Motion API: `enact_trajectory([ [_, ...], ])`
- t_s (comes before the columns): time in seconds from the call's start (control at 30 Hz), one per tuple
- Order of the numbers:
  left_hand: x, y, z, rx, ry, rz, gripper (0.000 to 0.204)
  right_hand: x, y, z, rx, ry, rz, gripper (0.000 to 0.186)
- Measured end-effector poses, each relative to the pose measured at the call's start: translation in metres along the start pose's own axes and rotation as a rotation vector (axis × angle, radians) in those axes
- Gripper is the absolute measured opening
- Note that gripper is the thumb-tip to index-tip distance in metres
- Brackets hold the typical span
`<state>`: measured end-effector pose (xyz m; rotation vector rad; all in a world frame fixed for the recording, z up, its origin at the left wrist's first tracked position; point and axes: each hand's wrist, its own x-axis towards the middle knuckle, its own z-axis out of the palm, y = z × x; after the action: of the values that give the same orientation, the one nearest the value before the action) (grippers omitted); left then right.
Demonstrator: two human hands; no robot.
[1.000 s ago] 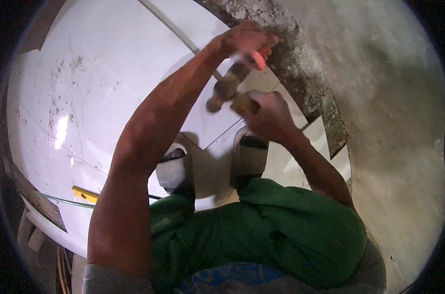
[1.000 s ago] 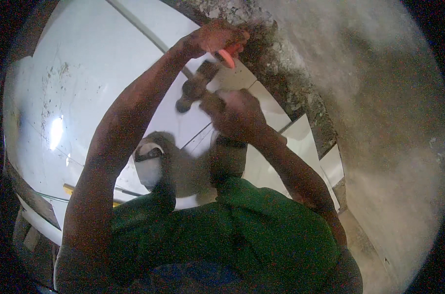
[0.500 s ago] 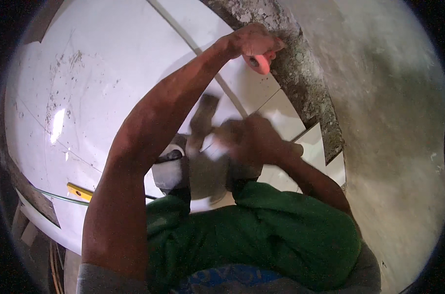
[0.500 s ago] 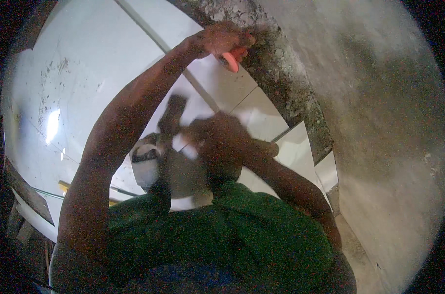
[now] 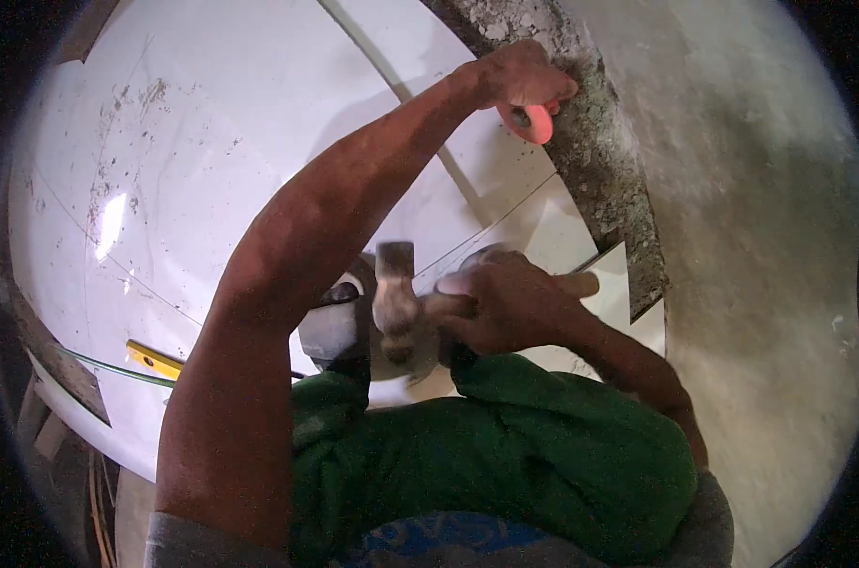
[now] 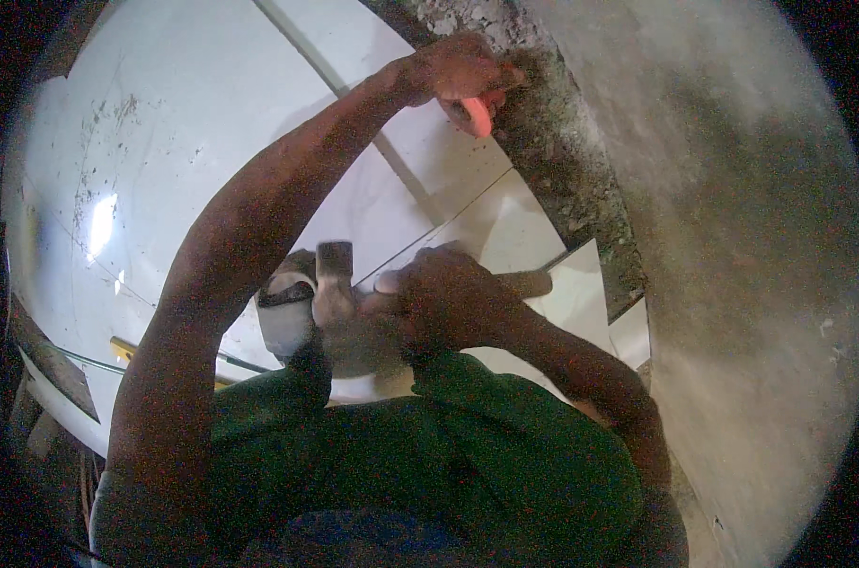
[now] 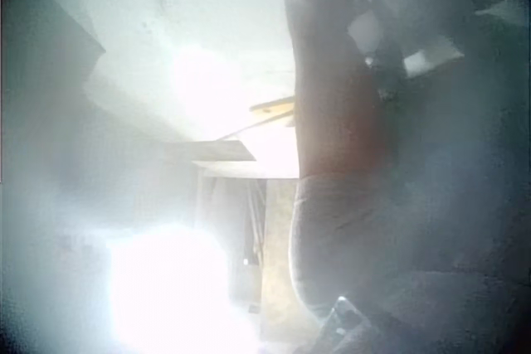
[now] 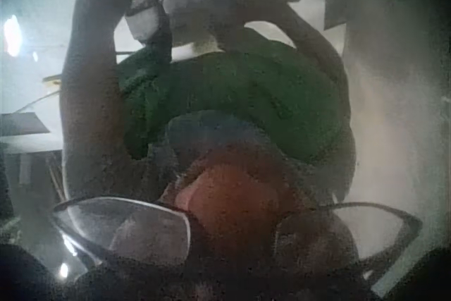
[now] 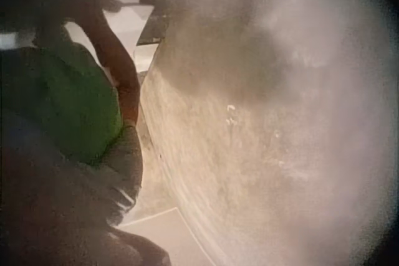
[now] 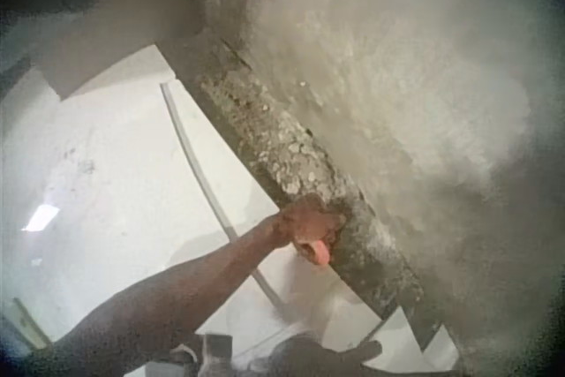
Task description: The person positions and secures a small white tile into a narrow gap between larger tiles and a concrete wall by hand and using a hammer and a chisel.
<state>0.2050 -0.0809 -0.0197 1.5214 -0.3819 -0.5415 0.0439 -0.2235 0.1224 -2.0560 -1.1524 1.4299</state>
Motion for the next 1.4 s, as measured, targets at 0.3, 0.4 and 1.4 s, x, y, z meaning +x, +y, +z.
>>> enact_trajectory([
  [0.3, 0.028, -0.071, -0.006, 0.362, -0.056, 0.735, 0.057, 0.003, 0.011, -0.015, 0.0, 0.141, 0.218, 0.029],
  [0.4, 0.016, -0.018, -0.004, 0.906, -0.054, 0.487, 0.047, -0.001, -0.007, -0.004, -0.107, -0.127, 0.042, 0.032],
  [1.4, 0.009, 0.01, 0.017, 0.289, 0.21, 0.021, 0.042, -0.01, 0.03, -0.051, 0.241, 0.465, 0.338, 0.028],
])
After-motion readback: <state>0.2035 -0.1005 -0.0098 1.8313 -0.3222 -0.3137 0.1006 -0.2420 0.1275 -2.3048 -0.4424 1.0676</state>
